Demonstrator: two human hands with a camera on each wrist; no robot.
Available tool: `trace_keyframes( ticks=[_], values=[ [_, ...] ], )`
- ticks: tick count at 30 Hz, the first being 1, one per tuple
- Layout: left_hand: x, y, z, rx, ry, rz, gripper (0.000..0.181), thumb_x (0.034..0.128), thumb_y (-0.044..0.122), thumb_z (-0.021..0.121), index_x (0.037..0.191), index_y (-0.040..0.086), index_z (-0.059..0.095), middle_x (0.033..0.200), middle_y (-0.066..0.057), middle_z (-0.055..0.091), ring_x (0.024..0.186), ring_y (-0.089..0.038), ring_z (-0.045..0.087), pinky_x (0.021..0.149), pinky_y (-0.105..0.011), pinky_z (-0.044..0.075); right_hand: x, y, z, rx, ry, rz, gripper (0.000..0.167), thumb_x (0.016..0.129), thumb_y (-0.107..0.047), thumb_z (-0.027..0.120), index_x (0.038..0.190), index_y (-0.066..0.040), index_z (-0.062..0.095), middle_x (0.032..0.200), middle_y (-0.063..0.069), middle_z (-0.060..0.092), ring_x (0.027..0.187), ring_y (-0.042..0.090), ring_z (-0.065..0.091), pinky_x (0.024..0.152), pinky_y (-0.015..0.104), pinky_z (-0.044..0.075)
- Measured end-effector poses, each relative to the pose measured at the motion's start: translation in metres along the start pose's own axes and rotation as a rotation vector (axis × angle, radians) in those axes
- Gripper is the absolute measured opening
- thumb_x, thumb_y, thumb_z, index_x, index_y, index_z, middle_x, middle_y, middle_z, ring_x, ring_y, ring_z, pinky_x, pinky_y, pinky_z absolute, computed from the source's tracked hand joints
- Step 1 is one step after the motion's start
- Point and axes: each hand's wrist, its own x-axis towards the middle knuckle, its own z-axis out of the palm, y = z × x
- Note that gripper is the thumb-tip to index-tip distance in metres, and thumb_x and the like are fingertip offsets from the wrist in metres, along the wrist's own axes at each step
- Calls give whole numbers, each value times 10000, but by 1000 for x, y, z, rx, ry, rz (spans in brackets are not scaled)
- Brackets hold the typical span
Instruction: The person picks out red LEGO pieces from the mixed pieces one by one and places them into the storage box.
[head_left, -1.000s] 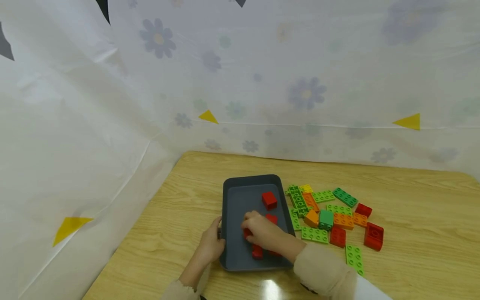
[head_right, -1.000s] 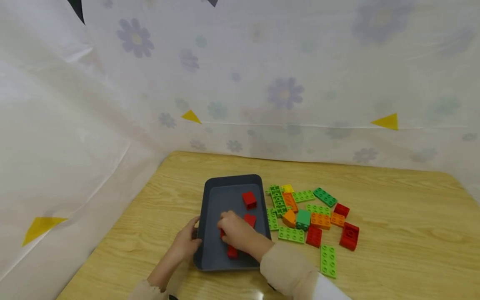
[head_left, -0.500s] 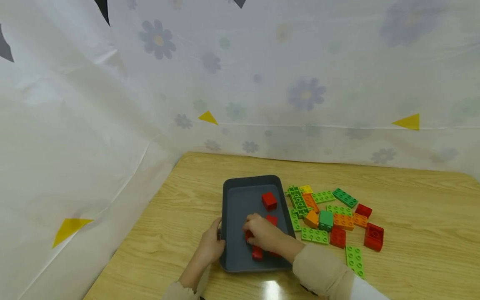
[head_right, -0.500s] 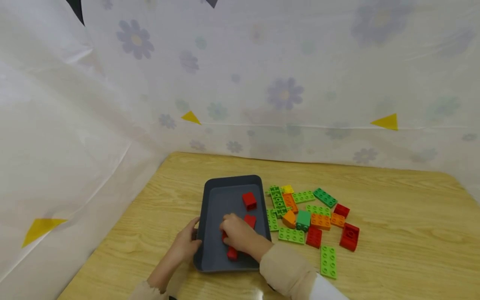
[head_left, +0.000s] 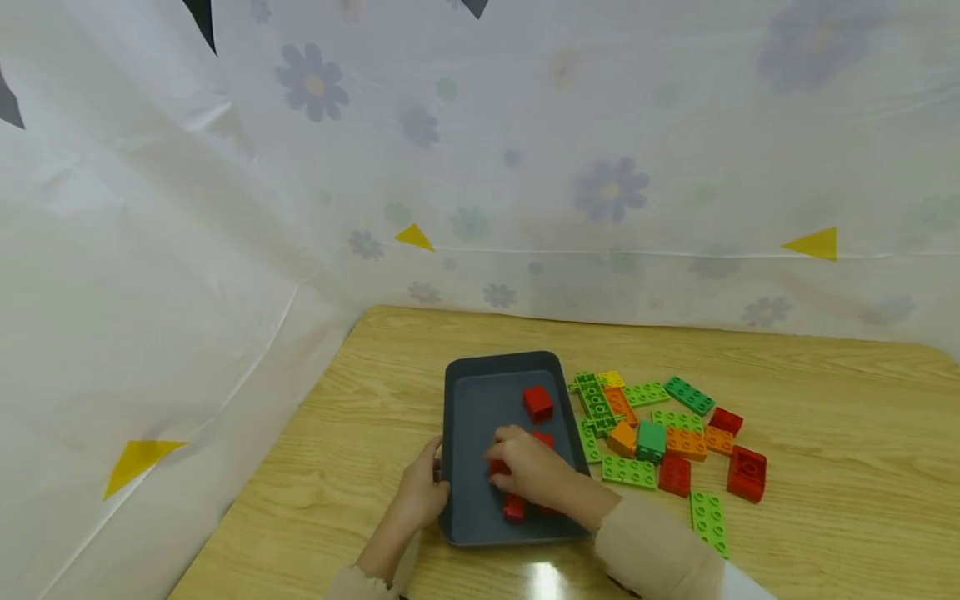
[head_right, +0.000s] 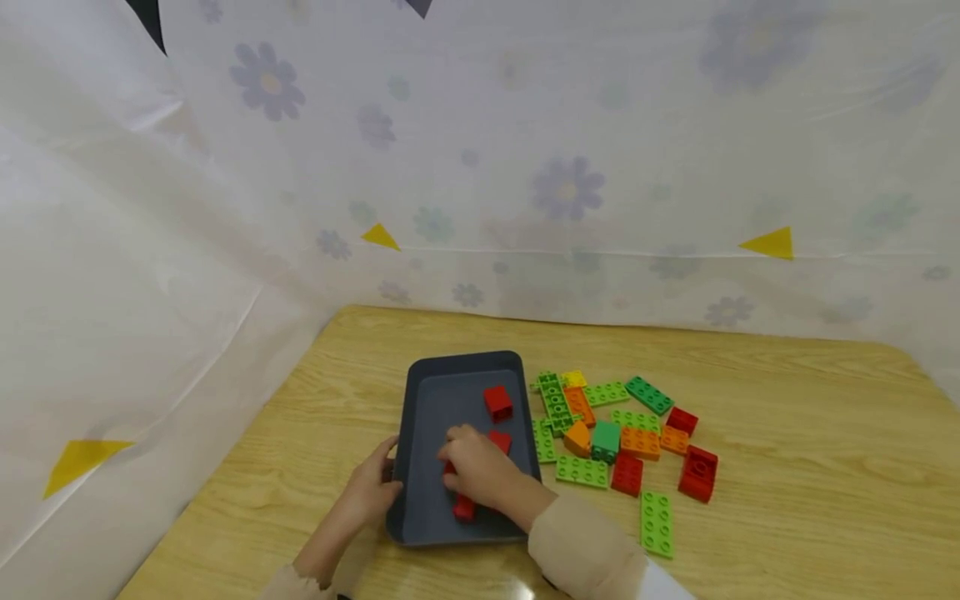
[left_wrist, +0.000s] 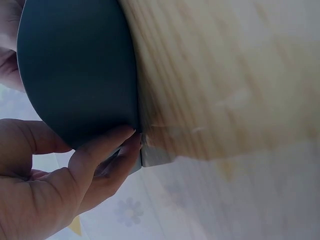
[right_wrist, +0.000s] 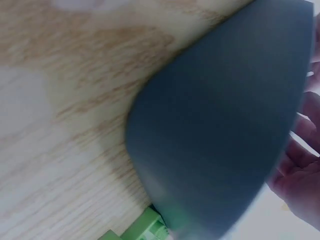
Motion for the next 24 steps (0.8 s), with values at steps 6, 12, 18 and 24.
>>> trace_keyframes(
  ticks=[6, 12, 18, 24],
  values=[
    [0, -1, 0, -8, -4, -3, 608, 775, -151, 492, 1354, -126, 308, 1071, -339, 582, 933, -406, 618, 739, -414, 566, -13, -1, -7, -1, 127, -71, 195, 789, -147, 708, 958, -50, 717, 955, 40, 617, 879, 159, 557, 723, 217, 525],
    [-1, -1, -1, -15, -11, -1, 613, 776, -158, 477, 1361, -128, 295, 1100, -359, 564, 969, -438, 604, 769, -439, 561, -28, 5, -16, -5, 190, -76, 201, 774, -143, 725, 959, -66, 717, 980, 36, 625, 899, 155, 564, 744, 233, 534],
    [-1, -2, 0, -8, -9, 6, 614, 771, -158, 474, 1359, -127, 299, 1090, -355, 570, 959, -431, 608, 759, -434, 563, -42, 16, -18, 6, 221, -46, 215, 767, -127, 729, 968, -52, 713, 994, 50, 627, 913, 182, 562, 761, 274, 539],
    [-1, -2, 0, -15, -9, 7, 617, 774, -154, 476, 1362, -126, 293, 1097, -359, 567, 965, -434, 607, 765, -435, 563, -56, 26, -26, -8, 249, 4, 239, 767, -135, 728, 985, -39, 704, 1001, 61, 616, 912, 194, 580, 776, 325, 550]
  ],
)
